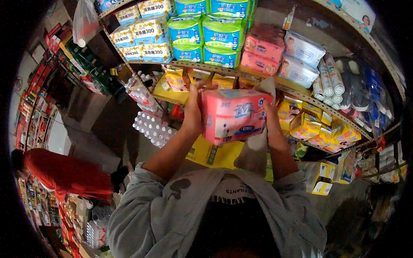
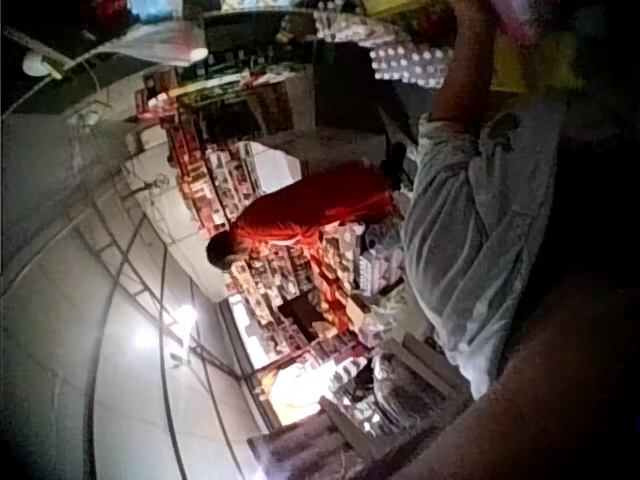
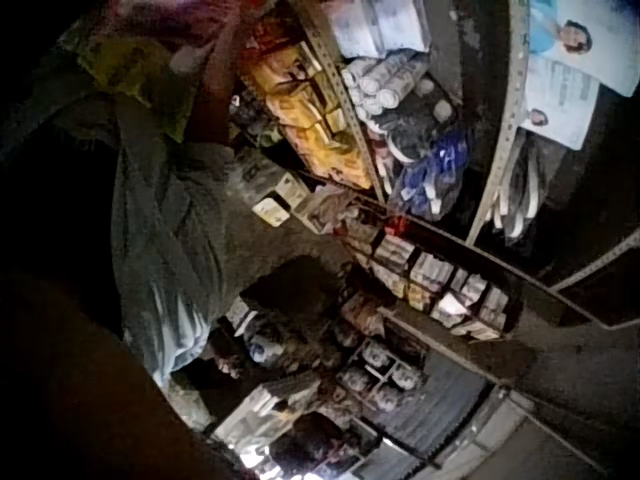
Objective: The person arranges various packaged goods on a store shelf. They pick up pink and white packages, wipe them with a cloth, and place them on the shelf. They also handle larger blue and white boxes and a dark plastic-wrapped item, positioning them on the upper shelf.
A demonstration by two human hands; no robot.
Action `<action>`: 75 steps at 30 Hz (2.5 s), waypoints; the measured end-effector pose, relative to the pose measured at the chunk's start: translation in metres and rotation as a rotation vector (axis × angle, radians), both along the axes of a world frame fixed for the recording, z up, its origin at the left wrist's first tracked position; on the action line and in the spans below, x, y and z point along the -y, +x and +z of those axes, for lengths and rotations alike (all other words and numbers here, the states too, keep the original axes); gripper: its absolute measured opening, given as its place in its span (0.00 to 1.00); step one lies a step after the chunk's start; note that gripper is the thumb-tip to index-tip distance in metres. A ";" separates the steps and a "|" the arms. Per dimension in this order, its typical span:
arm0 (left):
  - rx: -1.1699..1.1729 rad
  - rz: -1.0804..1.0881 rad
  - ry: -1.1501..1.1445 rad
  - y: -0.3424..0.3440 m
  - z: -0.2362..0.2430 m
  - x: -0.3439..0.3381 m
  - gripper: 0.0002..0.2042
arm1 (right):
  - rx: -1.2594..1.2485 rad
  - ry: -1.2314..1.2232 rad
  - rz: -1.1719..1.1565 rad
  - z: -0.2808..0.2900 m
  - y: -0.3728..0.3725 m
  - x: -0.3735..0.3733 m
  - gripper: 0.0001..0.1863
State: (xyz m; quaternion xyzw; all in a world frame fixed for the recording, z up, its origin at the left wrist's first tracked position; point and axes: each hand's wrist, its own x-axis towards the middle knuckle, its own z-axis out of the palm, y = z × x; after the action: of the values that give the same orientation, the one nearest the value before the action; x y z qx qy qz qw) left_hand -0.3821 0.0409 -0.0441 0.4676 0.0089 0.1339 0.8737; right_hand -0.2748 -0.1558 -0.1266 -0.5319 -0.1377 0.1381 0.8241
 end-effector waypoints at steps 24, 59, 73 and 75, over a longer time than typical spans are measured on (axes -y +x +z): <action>0.289 0.028 0.546 -0.020 0.012 -0.010 0.45 | -0.146 0.043 -0.203 0.027 -0.023 0.009 0.31; 0.762 0.054 0.289 0.098 0.250 -0.215 0.21 | 0.320 -0.029 -0.711 0.094 -0.017 -0.103 0.18; 0.547 0.125 0.848 0.255 0.298 -0.186 0.47 | 0.232 -0.111 -0.729 0.070 -0.001 -0.052 0.20; 0.552 0.111 0.853 0.253 0.300 -0.188 0.46 | 0.242 -0.131 -0.679 0.075 -0.001 -0.051 0.20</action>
State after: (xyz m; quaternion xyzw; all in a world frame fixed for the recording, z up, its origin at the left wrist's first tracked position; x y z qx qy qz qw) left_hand -0.1286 0.2285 0.2561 0.7287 -0.2530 0.2904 0.5663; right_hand -0.2754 -0.1048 -0.0515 -0.6115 -0.0404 -0.1986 0.7649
